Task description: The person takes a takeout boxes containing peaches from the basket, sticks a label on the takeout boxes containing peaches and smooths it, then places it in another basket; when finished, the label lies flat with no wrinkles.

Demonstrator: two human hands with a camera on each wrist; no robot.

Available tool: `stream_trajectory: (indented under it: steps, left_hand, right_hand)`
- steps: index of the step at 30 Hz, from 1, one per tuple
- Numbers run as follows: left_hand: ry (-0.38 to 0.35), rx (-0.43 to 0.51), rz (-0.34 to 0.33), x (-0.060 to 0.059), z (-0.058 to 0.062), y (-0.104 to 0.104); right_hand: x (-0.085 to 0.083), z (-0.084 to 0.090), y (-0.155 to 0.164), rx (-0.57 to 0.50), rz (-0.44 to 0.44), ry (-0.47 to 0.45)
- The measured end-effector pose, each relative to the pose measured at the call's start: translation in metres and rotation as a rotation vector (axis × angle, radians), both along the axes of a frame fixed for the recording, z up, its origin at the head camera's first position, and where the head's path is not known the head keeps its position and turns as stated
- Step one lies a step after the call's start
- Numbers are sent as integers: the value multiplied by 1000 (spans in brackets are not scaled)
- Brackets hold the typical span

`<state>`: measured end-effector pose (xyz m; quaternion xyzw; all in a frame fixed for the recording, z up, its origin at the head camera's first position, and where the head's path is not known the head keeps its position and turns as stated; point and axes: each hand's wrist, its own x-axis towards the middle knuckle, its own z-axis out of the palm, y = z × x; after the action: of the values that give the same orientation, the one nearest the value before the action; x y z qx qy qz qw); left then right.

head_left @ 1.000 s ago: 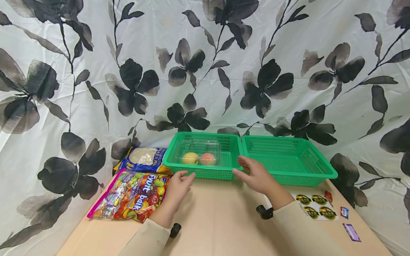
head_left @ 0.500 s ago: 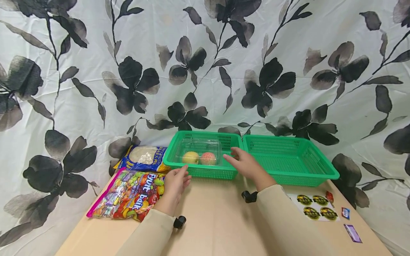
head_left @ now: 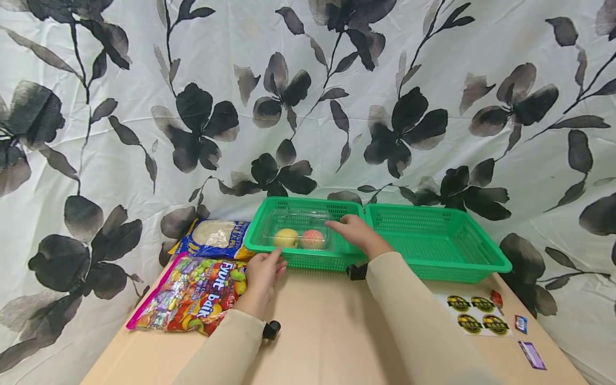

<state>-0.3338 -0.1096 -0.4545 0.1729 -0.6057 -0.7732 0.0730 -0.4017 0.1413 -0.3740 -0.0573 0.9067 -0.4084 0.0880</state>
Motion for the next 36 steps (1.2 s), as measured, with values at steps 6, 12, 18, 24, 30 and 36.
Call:
stream_trajectory:
  steps: [6,12,18,24,30,36]
  left_hand:
    - [0,1,17,-4,-3,0]
    - [-1,-5,11,-6,-7,2]
    - [2,-3,26,-9,-7,3]
    - [9,12,29,-10,-9,4]
    - [5,19,26,-10,-10,2]
    - [14,9,27,-11,-9,2]
  right_hand:
    - [-19,6,-6,-67,-45,-138]
    - [-28,2,-9,-134,-81,-165]
    - [-33,-5,-18,-163,-123,-221]
    - [-41,-11,-30,-179,-173,-259]
    - [-49,-15,-38,-152,-227,-274]
    - [-57,-25,-41,-140,-225,-298]
